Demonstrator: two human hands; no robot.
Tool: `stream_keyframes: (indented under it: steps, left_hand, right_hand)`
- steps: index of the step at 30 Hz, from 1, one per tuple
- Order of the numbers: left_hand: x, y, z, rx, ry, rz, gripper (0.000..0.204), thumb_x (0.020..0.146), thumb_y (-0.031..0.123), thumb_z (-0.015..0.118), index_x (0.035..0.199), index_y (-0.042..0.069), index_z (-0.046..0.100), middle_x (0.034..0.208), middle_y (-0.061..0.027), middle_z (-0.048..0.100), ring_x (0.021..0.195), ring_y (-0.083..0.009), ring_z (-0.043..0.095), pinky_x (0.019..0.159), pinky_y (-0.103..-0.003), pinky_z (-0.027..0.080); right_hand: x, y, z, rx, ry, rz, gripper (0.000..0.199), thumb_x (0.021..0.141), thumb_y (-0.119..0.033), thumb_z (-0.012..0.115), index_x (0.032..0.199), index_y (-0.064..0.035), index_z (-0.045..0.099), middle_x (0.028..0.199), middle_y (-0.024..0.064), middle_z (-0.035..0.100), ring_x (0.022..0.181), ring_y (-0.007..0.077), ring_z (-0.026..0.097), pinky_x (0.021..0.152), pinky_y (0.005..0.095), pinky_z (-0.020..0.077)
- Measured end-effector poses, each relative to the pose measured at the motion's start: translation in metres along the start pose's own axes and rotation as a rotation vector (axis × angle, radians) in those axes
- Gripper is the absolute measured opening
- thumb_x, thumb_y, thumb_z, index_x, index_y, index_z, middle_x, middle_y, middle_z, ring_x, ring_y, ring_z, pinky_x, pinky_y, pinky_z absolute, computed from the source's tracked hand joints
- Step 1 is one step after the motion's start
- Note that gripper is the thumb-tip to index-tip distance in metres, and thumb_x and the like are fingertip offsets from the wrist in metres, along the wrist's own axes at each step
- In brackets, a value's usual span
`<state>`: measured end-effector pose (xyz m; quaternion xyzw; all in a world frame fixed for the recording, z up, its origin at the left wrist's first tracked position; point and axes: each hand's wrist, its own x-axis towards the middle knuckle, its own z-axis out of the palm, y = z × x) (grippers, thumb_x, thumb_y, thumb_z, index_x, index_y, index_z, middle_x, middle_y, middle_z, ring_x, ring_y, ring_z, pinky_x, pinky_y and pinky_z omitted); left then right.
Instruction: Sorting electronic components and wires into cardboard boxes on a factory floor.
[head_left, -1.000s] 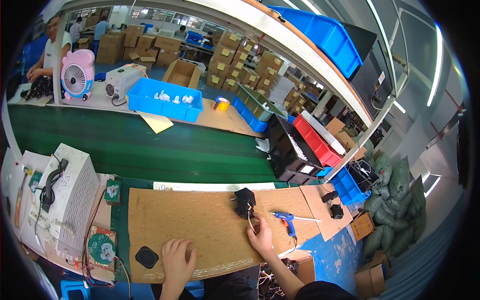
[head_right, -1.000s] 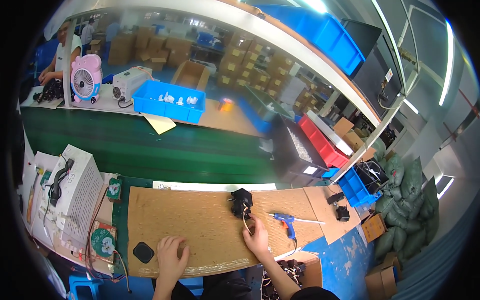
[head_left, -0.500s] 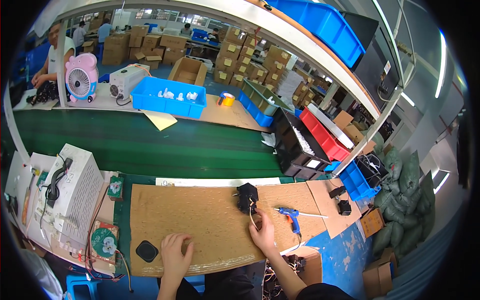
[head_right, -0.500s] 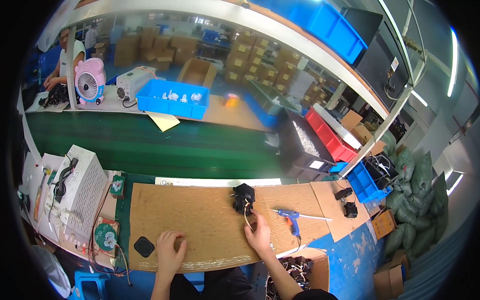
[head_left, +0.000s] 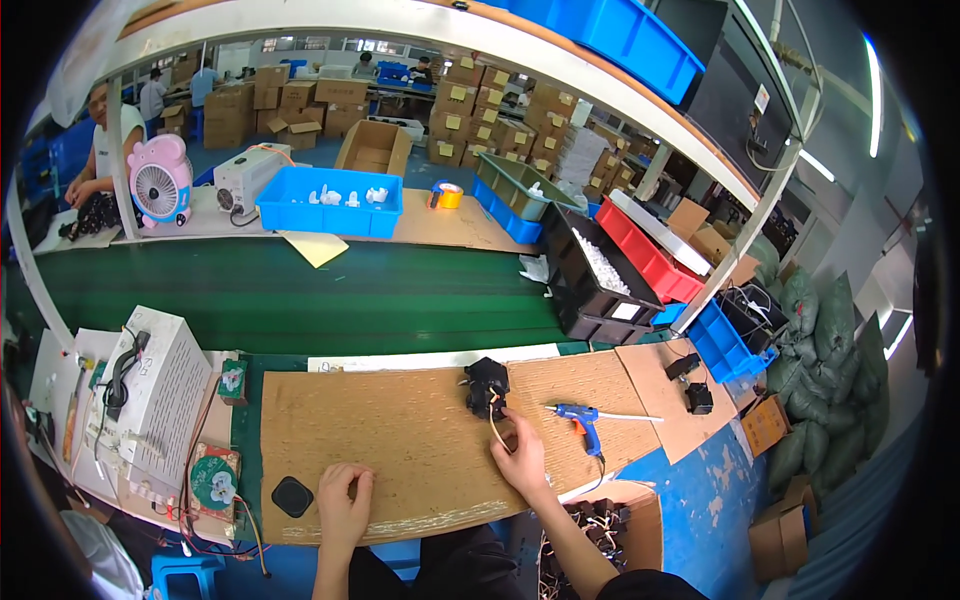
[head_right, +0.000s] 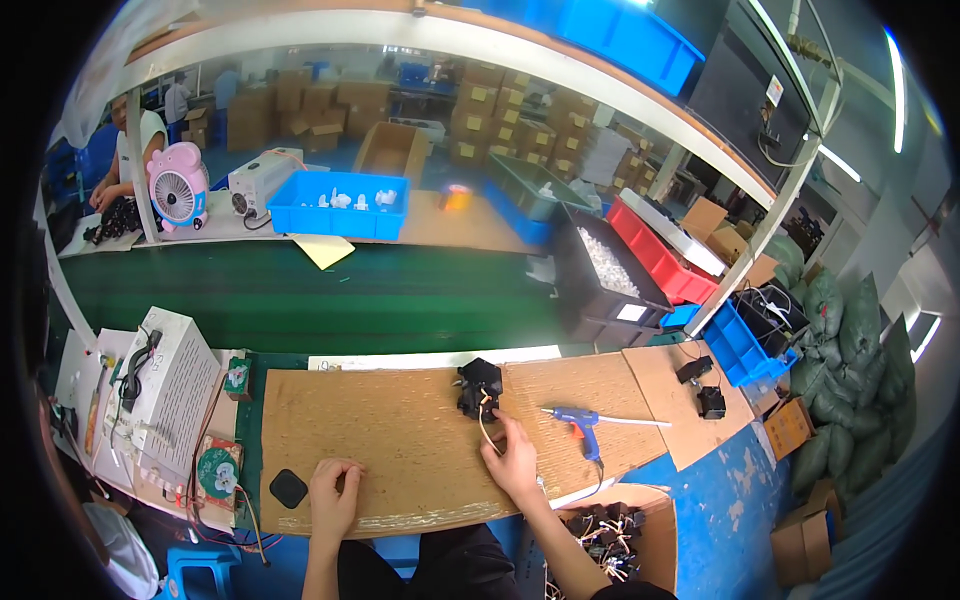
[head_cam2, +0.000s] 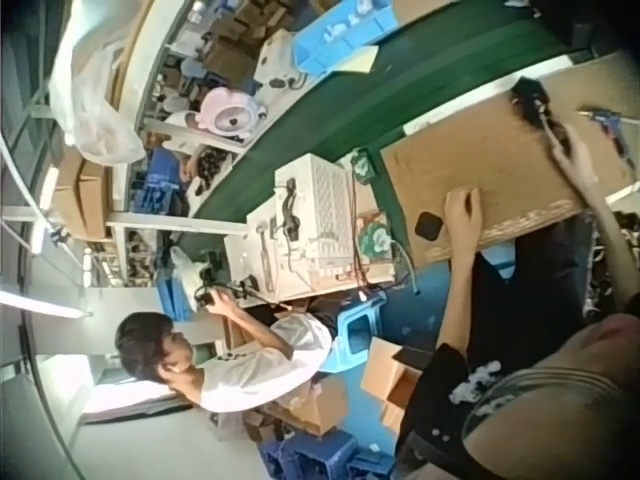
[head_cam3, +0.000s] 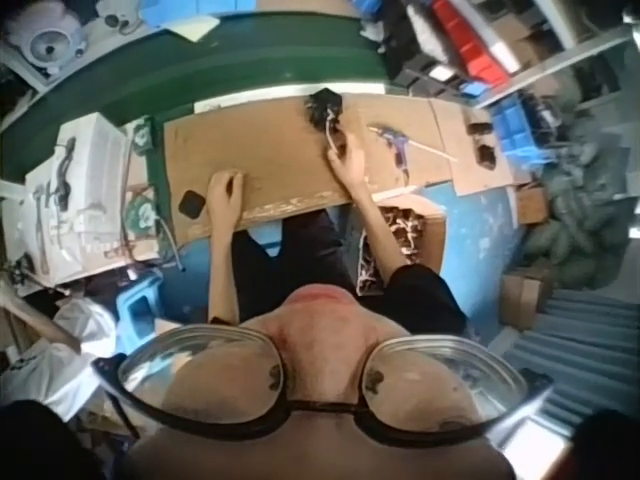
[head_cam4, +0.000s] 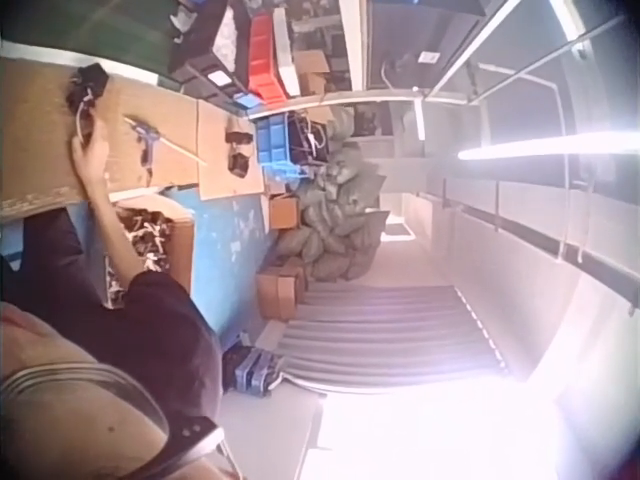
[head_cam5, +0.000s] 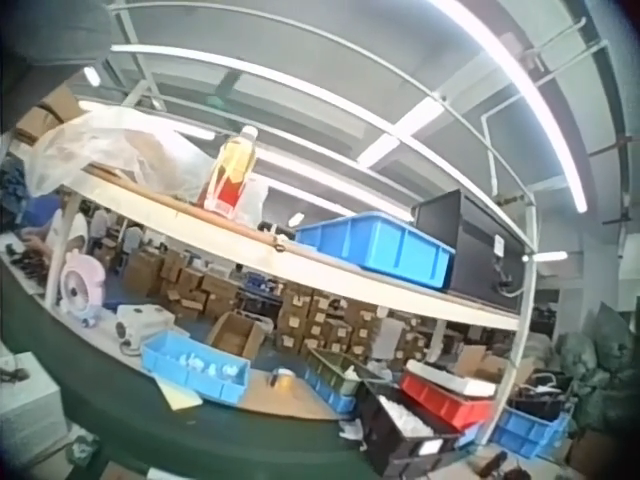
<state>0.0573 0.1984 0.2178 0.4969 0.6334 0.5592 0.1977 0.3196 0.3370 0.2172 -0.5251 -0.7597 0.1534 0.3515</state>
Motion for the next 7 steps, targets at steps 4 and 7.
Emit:
stream_keyframes:
  steps: [4,7]
  left_hand:
    - [-0.0019,0.0035,0.0003,0.040,0.016,0.001,0.009,0.083,0.008,0.060,0.083,-0.001,0.063,0.085,-0.0091,0.065,0.082,-0.0249,0.055,0.076,-0.032,0.044]
    - [-0.0028,0.0064,0.0034,0.012,0.049,-0.044,0.010,0.083,0.008,0.060,0.085,-0.001,0.064,0.084,-0.0099,0.064,0.080,-0.0249,0.056,0.074,-0.031,0.045]
  right_hand:
    - [0.0001,-0.0031,-0.0008,-0.025,0.022,-0.061,0.053,0.075,-0.009,0.065,0.125,-0.0047,0.050,0.100,0.0104,0.059,0.074,0.0211,0.059,0.068,0.0309,0.0494]
    - [-0.0019,-0.0019,-0.0003,-0.102,0.119,-0.234,0.052,0.076,-0.011,0.067,0.124,-0.0036,0.051,0.100,0.0118,0.059,0.075,0.0216,0.058,0.067,0.0293,0.0491]
